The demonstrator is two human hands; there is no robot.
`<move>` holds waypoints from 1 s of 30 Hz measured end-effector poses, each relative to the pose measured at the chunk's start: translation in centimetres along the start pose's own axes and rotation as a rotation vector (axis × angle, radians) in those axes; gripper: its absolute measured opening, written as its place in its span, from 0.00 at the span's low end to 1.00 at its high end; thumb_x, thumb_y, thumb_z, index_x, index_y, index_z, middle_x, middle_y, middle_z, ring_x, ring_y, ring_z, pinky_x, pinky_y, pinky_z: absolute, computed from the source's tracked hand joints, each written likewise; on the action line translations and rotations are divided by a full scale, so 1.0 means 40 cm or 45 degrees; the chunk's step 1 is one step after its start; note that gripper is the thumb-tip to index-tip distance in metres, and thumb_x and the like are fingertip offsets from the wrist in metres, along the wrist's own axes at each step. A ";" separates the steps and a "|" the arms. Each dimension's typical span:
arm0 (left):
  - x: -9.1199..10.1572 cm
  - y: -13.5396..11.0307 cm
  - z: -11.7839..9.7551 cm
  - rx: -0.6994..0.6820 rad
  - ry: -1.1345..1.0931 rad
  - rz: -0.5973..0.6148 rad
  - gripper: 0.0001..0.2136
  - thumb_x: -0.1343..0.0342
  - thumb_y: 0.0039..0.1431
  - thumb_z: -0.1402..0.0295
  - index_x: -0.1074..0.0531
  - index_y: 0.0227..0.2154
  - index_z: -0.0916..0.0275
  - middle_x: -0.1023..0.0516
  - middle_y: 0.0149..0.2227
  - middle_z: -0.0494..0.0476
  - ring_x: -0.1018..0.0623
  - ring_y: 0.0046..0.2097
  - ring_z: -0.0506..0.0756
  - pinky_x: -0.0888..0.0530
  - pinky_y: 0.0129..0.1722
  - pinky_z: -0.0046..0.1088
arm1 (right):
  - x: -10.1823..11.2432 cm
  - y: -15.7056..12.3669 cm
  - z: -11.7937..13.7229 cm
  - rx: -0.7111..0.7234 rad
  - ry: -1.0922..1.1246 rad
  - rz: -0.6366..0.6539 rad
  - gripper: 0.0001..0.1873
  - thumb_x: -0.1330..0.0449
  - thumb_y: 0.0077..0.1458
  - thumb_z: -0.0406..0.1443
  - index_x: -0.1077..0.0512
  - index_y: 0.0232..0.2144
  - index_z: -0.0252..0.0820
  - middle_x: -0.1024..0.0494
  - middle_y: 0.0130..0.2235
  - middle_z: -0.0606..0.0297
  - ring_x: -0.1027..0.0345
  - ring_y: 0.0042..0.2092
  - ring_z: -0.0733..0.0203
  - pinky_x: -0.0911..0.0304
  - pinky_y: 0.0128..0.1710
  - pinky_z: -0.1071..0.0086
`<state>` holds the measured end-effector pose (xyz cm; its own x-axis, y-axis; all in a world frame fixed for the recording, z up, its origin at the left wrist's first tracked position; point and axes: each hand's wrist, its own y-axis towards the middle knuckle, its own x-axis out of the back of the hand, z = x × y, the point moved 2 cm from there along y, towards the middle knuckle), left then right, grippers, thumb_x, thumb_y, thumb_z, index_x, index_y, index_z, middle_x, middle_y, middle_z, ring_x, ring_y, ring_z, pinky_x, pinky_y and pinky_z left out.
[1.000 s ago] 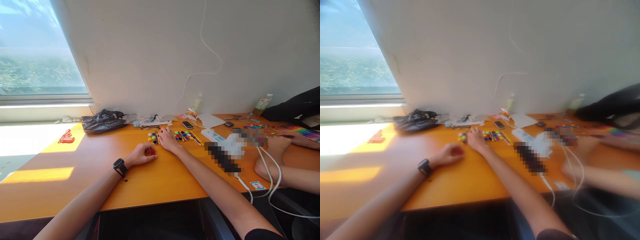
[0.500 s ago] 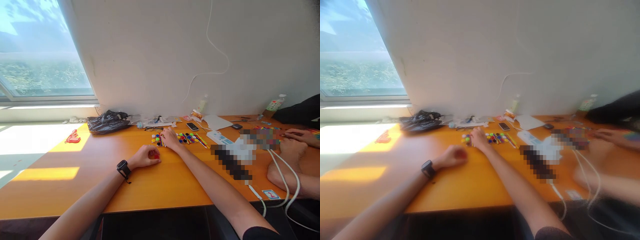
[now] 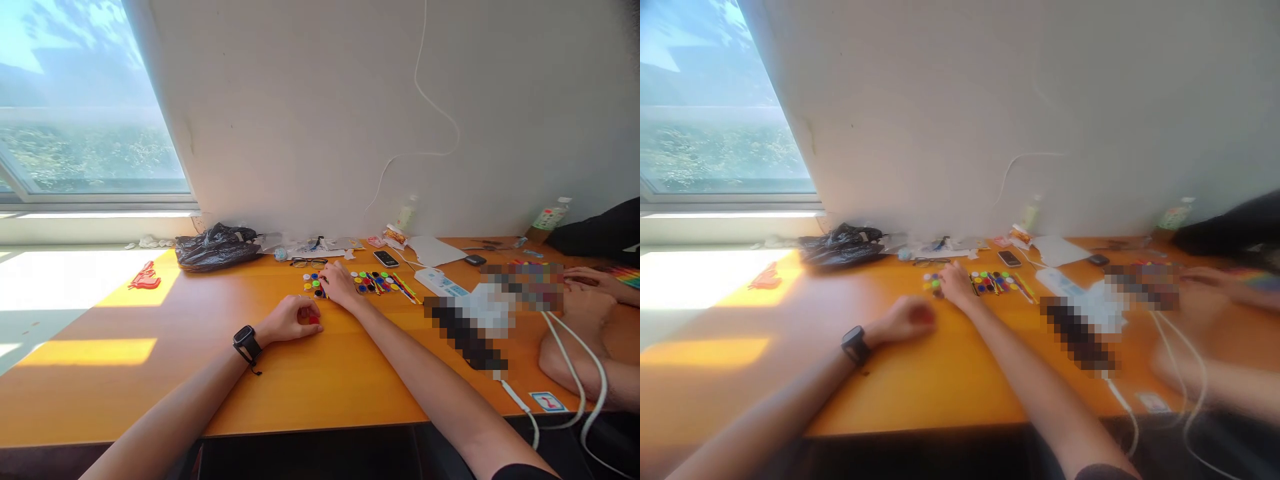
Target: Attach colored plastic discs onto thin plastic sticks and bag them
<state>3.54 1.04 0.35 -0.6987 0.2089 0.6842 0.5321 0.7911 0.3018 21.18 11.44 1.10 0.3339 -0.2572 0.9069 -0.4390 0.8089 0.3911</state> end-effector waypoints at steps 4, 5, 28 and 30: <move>0.001 -0.001 -0.004 0.000 0.008 -0.001 0.10 0.32 0.56 0.60 0.20 0.36 0.61 0.18 0.33 0.54 0.22 0.33 0.53 0.25 0.34 0.27 | -0.010 0.004 -0.005 -0.022 -0.007 0.001 0.12 0.42 0.67 0.32 0.18 0.36 0.42 0.20 0.40 0.56 0.34 0.47 0.49 0.41 0.45 0.61; 0.002 -0.001 -0.005 0.000 0.006 -0.003 0.10 0.32 0.56 0.60 0.20 0.36 0.61 0.18 0.33 0.54 0.22 0.33 0.53 0.25 0.34 0.27 | -0.012 0.005 -0.006 -0.029 -0.009 0.001 0.11 0.42 0.67 0.32 0.18 0.36 0.41 0.20 0.40 0.55 0.34 0.48 0.49 0.41 0.45 0.61; -0.009 0.007 0.030 -0.027 -0.153 -0.226 0.07 0.32 0.56 0.67 0.21 0.35 0.62 0.21 0.36 0.55 0.23 0.34 0.50 0.26 0.34 0.24 | 0.159 -0.043 0.030 0.113 0.337 -0.395 0.09 0.50 0.69 0.32 0.30 0.39 0.43 0.23 0.47 0.54 0.34 0.52 0.47 0.40 0.55 0.57; -0.012 0.008 0.034 -0.022 -0.180 -0.223 0.07 0.32 0.54 0.68 0.22 0.34 0.63 0.22 0.37 0.55 0.23 0.34 0.50 0.25 0.34 0.24 | 0.160 -0.074 0.033 0.162 0.534 -0.301 0.07 0.49 0.68 0.33 0.31 0.38 0.44 0.22 0.46 0.56 0.33 0.52 0.49 0.38 0.55 0.58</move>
<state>3.41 1.99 -0.79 -0.8404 0.1487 0.5212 0.4041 0.8128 0.4196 23.50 6.68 5.93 0.7317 -0.1700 0.6601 -0.4006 0.6762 0.6182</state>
